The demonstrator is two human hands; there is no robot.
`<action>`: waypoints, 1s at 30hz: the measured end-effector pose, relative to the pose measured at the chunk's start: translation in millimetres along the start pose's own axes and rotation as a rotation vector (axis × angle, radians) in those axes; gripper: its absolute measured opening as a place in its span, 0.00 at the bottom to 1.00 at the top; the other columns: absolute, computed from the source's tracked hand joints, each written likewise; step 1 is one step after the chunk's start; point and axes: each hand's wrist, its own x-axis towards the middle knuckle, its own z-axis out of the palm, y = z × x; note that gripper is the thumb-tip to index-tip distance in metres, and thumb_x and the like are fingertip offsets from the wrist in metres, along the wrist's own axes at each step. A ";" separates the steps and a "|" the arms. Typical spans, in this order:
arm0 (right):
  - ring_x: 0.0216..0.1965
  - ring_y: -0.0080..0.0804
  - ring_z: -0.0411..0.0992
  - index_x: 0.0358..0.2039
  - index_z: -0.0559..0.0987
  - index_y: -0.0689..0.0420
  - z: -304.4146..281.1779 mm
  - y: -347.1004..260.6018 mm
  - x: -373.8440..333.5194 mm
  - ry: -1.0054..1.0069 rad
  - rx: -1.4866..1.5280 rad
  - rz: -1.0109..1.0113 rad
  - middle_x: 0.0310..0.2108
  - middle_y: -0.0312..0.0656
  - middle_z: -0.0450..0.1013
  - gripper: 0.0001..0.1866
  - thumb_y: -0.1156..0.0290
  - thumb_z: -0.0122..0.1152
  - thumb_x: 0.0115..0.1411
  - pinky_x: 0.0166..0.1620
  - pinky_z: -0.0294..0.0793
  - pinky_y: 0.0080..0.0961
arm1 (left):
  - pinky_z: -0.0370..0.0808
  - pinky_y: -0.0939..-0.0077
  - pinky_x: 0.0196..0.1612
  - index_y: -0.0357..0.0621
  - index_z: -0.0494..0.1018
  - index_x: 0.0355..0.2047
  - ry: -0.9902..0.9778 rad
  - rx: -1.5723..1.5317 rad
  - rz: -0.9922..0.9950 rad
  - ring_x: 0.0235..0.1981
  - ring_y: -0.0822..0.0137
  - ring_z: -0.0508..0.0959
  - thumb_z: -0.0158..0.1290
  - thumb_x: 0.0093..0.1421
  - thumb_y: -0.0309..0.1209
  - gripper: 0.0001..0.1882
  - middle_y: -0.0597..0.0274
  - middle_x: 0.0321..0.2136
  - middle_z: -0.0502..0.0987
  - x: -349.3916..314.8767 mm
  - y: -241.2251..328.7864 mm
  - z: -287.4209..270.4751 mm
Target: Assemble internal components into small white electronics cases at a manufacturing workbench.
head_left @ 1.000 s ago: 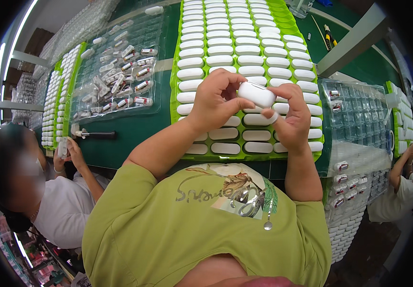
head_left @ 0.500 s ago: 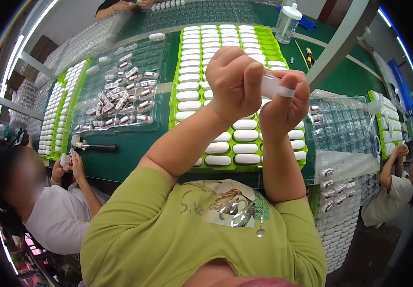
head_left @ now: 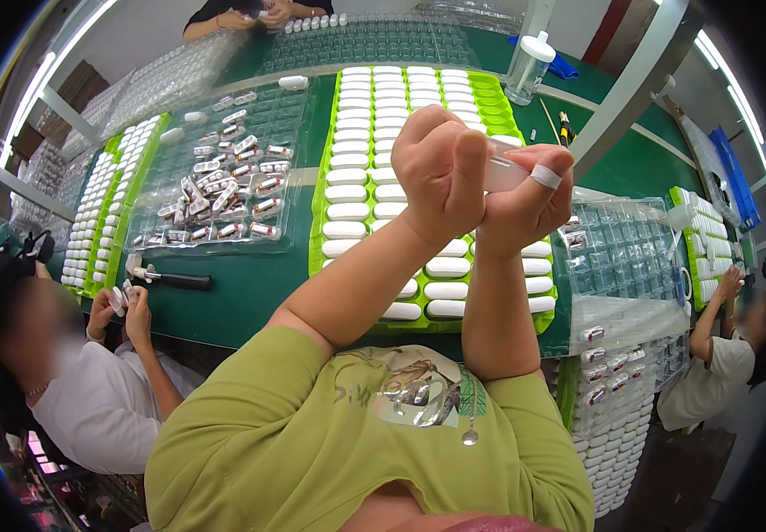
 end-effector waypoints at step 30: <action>0.29 0.26 0.71 0.36 0.75 0.59 -46.8 34.1 -17.1 -0.368 0.096 -0.192 0.31 0.40 0.74 0.04 0.74 0.59 0.62 0.33 0.71 0.21 | 0.80 0.79 0.39 0.38 0.60 0.58 -0.426 -0.435 -0.938 0.39 0.70 0.80 0.58 0.57 0.16 0.30 0.53 0.44 0.77 -32.8 4.2 -71.7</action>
